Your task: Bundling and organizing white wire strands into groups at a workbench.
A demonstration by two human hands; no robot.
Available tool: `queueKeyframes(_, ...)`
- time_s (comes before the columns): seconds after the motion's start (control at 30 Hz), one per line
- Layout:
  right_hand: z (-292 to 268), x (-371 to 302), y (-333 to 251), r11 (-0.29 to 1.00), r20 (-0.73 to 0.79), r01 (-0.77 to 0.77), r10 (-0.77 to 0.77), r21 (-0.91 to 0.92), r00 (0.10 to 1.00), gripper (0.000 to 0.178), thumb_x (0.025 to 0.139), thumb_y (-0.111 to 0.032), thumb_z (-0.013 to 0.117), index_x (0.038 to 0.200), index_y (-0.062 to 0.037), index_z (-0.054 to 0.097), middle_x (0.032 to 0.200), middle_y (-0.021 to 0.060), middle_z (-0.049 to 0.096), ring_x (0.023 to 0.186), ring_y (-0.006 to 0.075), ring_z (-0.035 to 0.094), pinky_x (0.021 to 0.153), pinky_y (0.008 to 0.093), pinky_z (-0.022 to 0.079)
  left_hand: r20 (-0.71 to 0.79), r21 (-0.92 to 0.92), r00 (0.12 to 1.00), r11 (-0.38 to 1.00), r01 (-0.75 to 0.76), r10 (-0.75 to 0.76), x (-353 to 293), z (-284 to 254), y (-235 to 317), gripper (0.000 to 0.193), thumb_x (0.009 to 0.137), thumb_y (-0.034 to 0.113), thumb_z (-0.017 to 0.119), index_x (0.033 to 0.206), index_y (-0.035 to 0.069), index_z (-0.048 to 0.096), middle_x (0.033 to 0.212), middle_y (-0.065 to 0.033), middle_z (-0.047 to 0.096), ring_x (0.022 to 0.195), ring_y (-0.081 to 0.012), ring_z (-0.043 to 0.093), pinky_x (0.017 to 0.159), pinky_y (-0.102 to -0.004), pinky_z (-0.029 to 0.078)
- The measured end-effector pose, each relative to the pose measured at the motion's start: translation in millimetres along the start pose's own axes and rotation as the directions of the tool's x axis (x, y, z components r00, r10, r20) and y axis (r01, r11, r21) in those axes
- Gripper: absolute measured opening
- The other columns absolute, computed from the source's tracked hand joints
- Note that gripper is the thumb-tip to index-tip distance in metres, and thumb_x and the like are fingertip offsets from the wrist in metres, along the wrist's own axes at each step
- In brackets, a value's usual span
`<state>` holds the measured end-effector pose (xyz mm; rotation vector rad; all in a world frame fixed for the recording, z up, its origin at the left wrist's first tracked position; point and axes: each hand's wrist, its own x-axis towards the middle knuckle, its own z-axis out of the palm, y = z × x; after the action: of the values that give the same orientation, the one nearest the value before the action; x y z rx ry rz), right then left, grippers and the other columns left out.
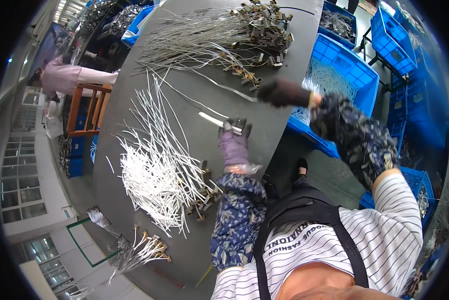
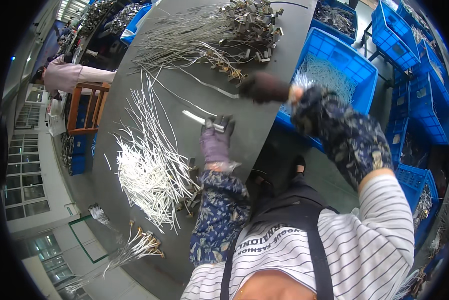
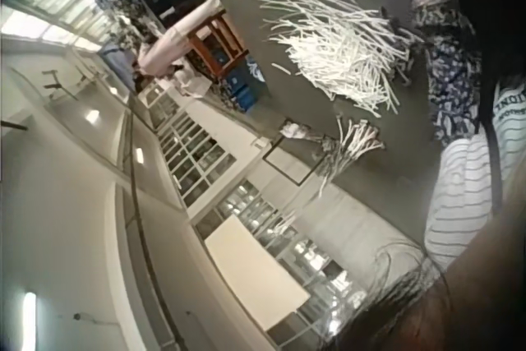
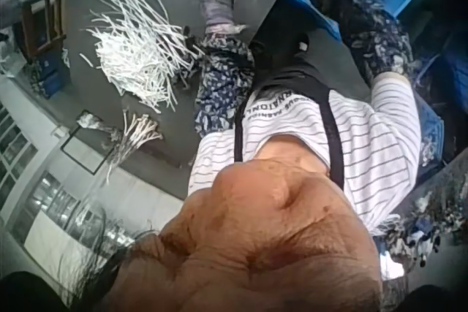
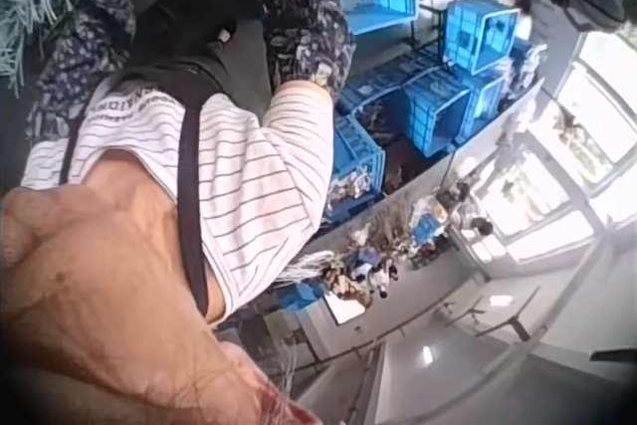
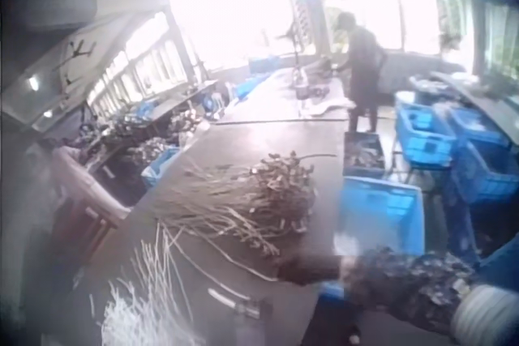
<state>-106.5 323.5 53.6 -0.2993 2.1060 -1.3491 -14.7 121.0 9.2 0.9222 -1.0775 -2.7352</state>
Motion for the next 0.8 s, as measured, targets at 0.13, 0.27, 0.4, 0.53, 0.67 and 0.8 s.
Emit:
queueKeyframes(0.13, 68, -65, 61, 0.544, 0.057, 0.646, -0.74, -0.536, 0.67, 0.02, 0.08, -0.008, 0.063, 0.1, -0.0067, 0.067, 0.09, 0.0069, 0.064, 0.075, 0.0168, 0.063, 0.066, 0.0296, 0.052, 0.115, -0.449, 0.985, 0.878, 0.168, -0.13, 8, 26, -42, 0.021, 0.095, 0.031, 0.051, 0.098, 0.011, 0.056, 0.083, -0.0047, 0.063, 0.052, -0.0167, 0.046, 0.041, -0.0308, 0.037)
queueKeyframes(0.27, 94, -176, 90, 0.817, 0.038, 0.459, -0.477, -0.349, 0.878, 0.023, 0.067, -0.012, 0.065, 0.09, -0.0124, 0.067, 0.081, 0.0096, 0.059, 0.075, 0.0302, 0.06, 0.068, 0.039, 0.049, 0.222, -0.273, 0.95, 0.922, 0.276, -0.219, 25, 6, -76, 0.026, 0.096, 0.035, 0.048, 0.092, 0.011, 0.057, 0.084, -0.0064, 0.065, 0.044, -0.0123, 0.032, 0.038, -0.0259, 0.026)
queueKeyframes(0.4, 98, -314, 249, 0.834, 0.057, 0.273, -0.281, -0.48, 0.958, 0.023, 0.066, -0.014, 0.067, 0.088, -0.0105, 0.069, 0.07, 0.0091, 0.057, 0.066, 0.0268, 0.059, 0.057, 0.0371, 0.047, 0.003, -0.044, 1.0, 0.999, 0.024, -0.024, 33, 20, -77, 0.019, 0.094, 0.022, 0.05, 0.089, 0.006, 0.058, 0.077, -0.0112, 0.066, 0.058, -0.0256, 0.062, 0.049, -0.0385, 0.054)
queueKeyframes(0.53, 87, -360, 217, 0.663, -0.074, -0.698, 0.737, 0.269, 0.672, 0.017, 0.071, -0.015, 0.07, 0.08, -0.0015, 0.068, 0.062, 0.0076, 0.059, 0.053, 0.0182, 0.057, 0.048, 0.0321, 0.044, 0.134, 0.064, 0.96, 0.964, -0.258, 0.248, 42, 38, -13, 0.017, 0.095, 0.017, 0.05, 0.097, 0.0, 0.056, 0.085, -0.0167, 0.066, 0.066, -0.0271, 0.066, 0.058, -0.0405, 0.06)
queueKeyframes(0.67, 82, -360, 216, 0.707, -0.097, -0.648, 0.693, 0.283, 0.715, 0.022, 0.073, -0.02, 0.069, 0.077, 0.0016, 0.066, 0.06, 0.0079, 0.059, 0.052, 0.0147, 0.055, 0.048, 0.0304, 0.043, 0.096, 0.063, 0.939, 0.94, -0.336, 0.33, 32, 60, 47, 0.019, 0.096, 0.019, 0.05, 0.1, 0.001, 0.053, 0.088, -0.0183, 0.066, 0.066, -0.0292, 0.067, 0.057, -0.042, 0.06)
queueKeyframes(0.8, 80, -354, 216, 0.723, -0.138, -0.621, 0.678, 0.304, 0.722, 0.022, 0.073, -0.02, 0.069, 0.076, 0.0014, 0.066, 0.059, 0.0074, 0.058, 0.051, 0.0144, 0.055, 0.049, 0.0295, 0.043, 0.1, 0.142, 0.93, 0.92, -0.365, 0.354, 30, 59, 77, 0.021, 0.096, 0.022, 0.049, 0.101, 0.003, 0.051, 0.09, -0.0199, 0.065, 0.067, -0.0298, 0.067, 0.055, -0.0422, 0.06)
